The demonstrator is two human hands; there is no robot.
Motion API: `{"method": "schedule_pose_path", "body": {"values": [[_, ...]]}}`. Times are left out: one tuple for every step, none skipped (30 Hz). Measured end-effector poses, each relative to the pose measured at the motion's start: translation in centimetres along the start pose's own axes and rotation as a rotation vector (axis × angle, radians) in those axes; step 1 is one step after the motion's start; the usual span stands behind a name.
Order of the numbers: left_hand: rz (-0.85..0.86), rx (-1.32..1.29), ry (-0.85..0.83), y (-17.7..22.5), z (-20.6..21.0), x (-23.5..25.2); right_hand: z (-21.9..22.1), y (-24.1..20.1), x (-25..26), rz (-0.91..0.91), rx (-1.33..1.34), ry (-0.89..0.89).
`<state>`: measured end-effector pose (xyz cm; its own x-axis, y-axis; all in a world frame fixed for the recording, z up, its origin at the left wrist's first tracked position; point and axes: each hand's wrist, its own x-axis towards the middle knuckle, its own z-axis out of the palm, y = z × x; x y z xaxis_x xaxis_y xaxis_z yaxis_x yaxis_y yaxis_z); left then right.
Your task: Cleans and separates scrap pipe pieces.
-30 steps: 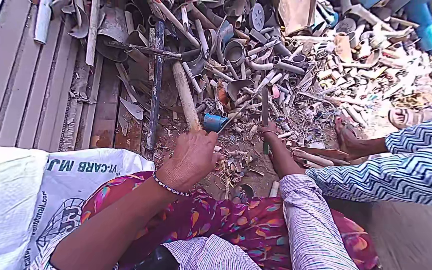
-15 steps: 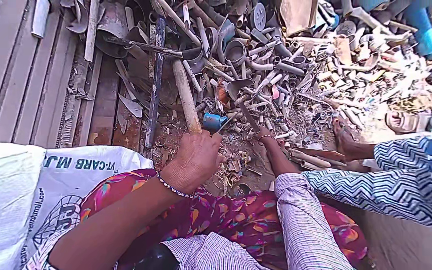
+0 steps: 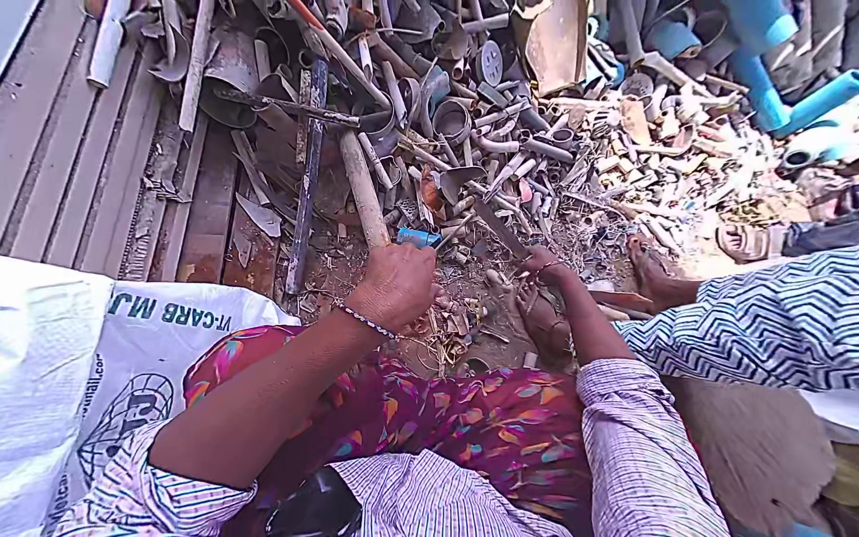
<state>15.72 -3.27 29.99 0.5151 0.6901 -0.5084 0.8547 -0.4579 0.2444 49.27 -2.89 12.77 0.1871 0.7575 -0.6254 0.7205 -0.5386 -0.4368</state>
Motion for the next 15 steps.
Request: {"method": "schedule_pose_path", "body": {"values": [[-0.003, 0.006, -0.016, 0.0, -0.1, 0.0, -0.7, -0.8, -0.8, -0.015, 0.064, 0.036], [-0.006, 0.005, -0.020, -0.1, -0.2, -0.1, -1.3, -1.7, -1.7, -0.033, 0.118, 0.069], [-0.005, 0.002, -0.017, -0.2, -0.2, -0.1, -1.8, -2.7, -2.7, -0.041, 0.165, 0.096], [-0.007, -0.012, -0.013, -0.3, -0.2, -0.3, -2.2, -3.7, -3.7, -0.047, 0.213, 0.119], [-0.008, -0.021, -0.002, -0.5, -0.2, -0.3, -2.5, -4.8, -4.9, -0.049, 0.268, 0.132], [-0.010, -0.032, 0.013, -0.6, -0.2, -0.4, -2.6, -5.9, -6.1, -0.067, 0.338, 0.153], [-0.014, -0.039, 0.029, -0.7, -0.2, -0.4, -2.6, -6.9, -7.2, -0.100, 0.422, 0.178], [-0.022, -0.039, 0.037, -0.8, -0.2, -0.5, -2.6, -7.8, -8.2, -0.130, 0.508, 0.208], [-0.028, -0.039, 0.040, -0.9, -0.3, -0.5, -2.6, -8.7, -9.1, -0.164, 0.585, 0.244], [-0.030, -0.039, 0.044, -0.9, -0.2, -0.6, -2.4, -9.5, -10.0, -0.196, 0.655, 0.282], [-0.028, -0.041, 0.049, -1.0, 0.0, -0.7, -2.3, -10.2, -10.9, -0.226, 0.704, 0.316], [-0.022, -0.042, 0.054, -1.0, 0.2, -0.7, -2.3, -11.0, -11.8, -0.252, 0.753, 0.340], [-0.010, -0.049, 0.063, -1.0, 0.4, -0.8, -2.2, -11.8, -12.7, -0.276, 0.800, 0.358], [0.008, -0.062, 0.075, -1.1, 0.6, -0.8, -2.1, -12.4, -13.5, -0.301, 0.854, 0.370], [0.029, -0.077, 0.079, -1.2, 0.9, -0.7, -2.0, -12.9, -14.2, -0.329, 0.906, 0.371]]}}
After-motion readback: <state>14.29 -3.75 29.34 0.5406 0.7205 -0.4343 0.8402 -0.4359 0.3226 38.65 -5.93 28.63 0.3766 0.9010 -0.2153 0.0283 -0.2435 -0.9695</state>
